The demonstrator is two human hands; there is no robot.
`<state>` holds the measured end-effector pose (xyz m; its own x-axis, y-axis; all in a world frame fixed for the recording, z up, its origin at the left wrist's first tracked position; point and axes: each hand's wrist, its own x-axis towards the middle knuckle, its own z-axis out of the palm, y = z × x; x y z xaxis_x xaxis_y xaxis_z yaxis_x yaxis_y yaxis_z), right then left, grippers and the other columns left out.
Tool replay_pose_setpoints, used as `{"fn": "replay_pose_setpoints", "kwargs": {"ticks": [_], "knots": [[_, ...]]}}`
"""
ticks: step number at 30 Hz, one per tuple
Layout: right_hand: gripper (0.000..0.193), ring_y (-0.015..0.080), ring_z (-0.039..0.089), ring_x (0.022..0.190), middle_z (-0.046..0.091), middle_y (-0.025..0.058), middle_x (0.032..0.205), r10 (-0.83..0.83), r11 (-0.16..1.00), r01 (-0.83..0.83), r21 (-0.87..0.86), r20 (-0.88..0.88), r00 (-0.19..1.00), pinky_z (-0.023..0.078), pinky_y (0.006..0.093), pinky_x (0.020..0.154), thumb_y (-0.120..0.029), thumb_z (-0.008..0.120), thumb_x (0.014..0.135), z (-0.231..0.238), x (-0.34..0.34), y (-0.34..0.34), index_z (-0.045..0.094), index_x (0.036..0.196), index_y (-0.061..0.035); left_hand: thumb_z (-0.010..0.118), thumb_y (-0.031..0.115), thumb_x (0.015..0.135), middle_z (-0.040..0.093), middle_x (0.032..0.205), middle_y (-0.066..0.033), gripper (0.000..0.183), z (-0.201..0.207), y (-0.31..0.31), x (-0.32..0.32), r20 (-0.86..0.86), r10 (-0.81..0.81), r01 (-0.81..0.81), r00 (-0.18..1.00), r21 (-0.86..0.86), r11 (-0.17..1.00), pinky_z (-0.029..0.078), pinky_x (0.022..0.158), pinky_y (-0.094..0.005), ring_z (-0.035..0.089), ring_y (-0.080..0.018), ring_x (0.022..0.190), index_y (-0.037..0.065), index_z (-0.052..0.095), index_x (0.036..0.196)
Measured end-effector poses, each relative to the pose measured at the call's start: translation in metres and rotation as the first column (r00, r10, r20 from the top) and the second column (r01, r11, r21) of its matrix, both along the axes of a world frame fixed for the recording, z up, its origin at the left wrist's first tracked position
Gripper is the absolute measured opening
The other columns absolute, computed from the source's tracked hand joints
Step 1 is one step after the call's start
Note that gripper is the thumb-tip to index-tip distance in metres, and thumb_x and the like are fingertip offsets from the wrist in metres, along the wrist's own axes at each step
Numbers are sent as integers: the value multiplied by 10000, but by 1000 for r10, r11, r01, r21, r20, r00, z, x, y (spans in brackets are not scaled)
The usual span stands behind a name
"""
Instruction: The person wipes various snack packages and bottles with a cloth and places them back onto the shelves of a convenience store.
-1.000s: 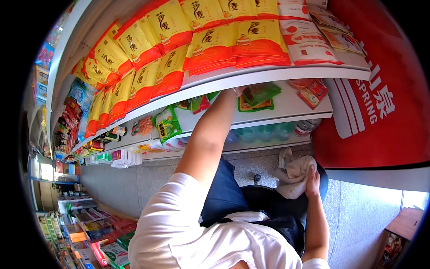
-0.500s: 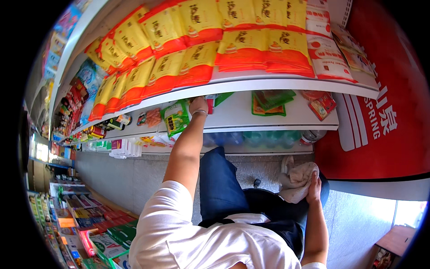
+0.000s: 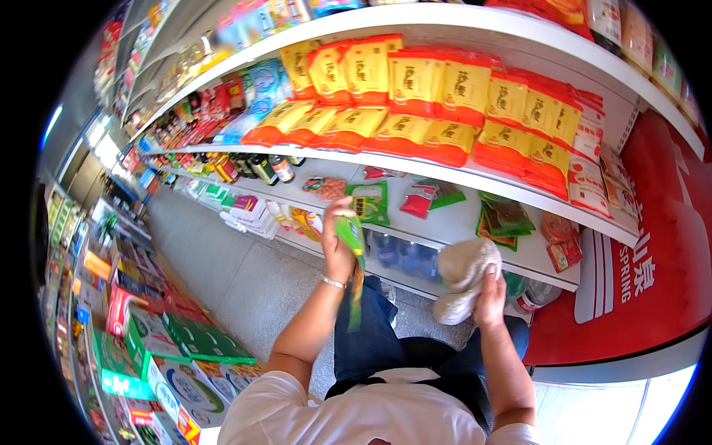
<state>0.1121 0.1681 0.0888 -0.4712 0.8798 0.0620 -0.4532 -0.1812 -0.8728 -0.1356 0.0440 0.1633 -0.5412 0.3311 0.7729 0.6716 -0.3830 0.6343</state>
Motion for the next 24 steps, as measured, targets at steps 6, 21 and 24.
{"fn": "replay_pose_setpoints", "kwargs": {"ticks": [6, 21, 24], "knots": [[622, 307, 367, 1203, 431, 84, 1282, -253, -89, -385, 918, 353, 901, 256, 482, 983, -281, 697, 607, 106, -34, -135, 502, 1178, -131, 479, 195, 838, 506, 1105, -105, 213, -52, -15, 95, 635, -566, 432, 526, 373, 821, 392, 894, -338, 466, -215, 1060, 59, 485, 1002], [420, 416, 545, 894, 562, 284, 958, -157, 609, -601, 517, 822, 547, 443, 436, 775, -341, 447, 871, 64, 5, -103, 486, 1140, -21, 451, 347, 886, 527, 1150, -149, 434, -40, -128, 191, 907, -299, 779, -298, 412, 473, 403, 916, -431, 525, -290, 1042, 26, 433, 1177], [377, 423, 543, 884, 566, 284, 929, -128, 662, -506, 553, 749, 650, 448, 430, 743, -307, 458, 871, 76, 1, -112, 515, 1074, 5, 426, 305, 899, 529, 1156, -140, 394, -63, -109, 182, 847, -199, 693, -493, 520, 498, 394, 932, -418, 520, -276, 1060, 20, 447, 1171]]}}
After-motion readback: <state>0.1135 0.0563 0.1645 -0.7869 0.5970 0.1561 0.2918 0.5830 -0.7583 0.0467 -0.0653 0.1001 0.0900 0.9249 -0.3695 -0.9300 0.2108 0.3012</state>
